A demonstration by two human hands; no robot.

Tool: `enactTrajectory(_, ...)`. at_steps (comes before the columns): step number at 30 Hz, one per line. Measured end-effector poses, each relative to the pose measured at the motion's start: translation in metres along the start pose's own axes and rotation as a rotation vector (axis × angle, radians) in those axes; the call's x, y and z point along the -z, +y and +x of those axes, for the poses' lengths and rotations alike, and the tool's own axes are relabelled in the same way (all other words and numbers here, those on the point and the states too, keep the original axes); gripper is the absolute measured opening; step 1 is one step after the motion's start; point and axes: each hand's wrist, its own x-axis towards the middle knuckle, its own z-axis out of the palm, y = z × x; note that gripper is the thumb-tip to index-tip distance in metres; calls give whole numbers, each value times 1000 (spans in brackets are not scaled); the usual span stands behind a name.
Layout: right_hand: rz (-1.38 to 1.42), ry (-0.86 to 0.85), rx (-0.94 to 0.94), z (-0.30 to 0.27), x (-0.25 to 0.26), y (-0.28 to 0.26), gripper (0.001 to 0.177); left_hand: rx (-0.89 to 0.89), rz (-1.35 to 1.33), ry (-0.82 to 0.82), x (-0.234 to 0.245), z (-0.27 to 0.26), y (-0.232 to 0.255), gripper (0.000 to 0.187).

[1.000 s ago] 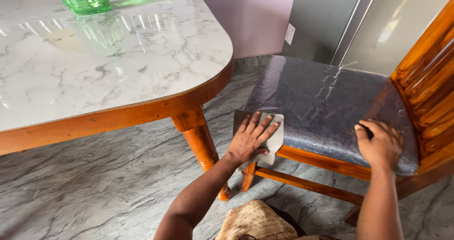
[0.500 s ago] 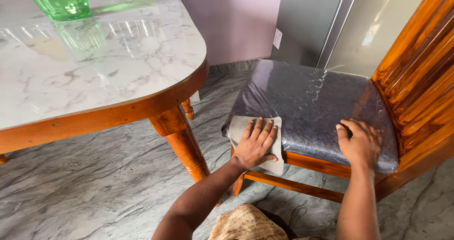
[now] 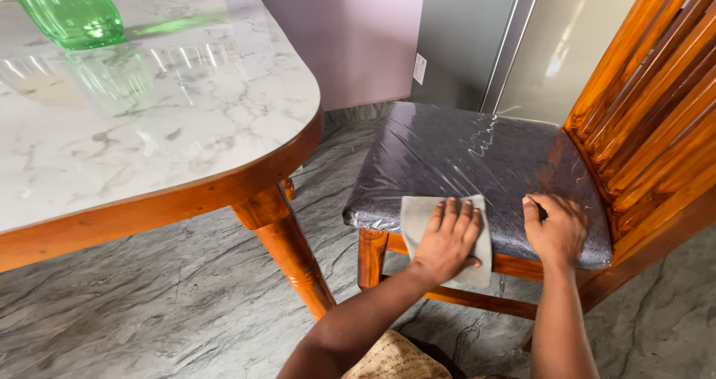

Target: The person sits on the floor and wipes the seat and wooden frame of a dining chair using a cloth. They systematically clean the plastic-covered seat surface and the wooden legs and backrest of the chair.

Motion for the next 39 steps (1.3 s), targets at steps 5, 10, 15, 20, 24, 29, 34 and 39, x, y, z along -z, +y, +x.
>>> enactTrajectory(5, 132, -32, -13, 3, 21, -16, 19, -15, -465, -95, 32, 10, 0, 110)
enactTrajectory(10, 232, 140, 176, -37, 23, -72, 10, 85, -1520, 171, 3, 6, -34, 80)
enactTrajectory(15, 323, 23, 444, -91, -37, -150, 45, 226, -1725, 521, -17, -9, -46, 54)
enactTrajectory(20, -211, 27, 556, -93, -69, -128, 56, 74, -732, 533, -2, -52, -76, 43)
enactTrajectory(24, -191, 172, 636, -87, -75, -82, 67, 88, -433, 442, -16, -58, -81, 55)
enactTrajectory(29, -285, 464, 750, -86, -83, -11, 62, 68, -212, 392, -48, -56, -79, 58)
enactTrajectory(34, -347, 389, 719, -97, -78, 108, 35, 26, -100, 474, -72, -54, -85, 58)
enactTrajectory(39, -368, 359, 313, -145, -73, 180, 54, 32, -56, 522, -87, -52, -84, 57)
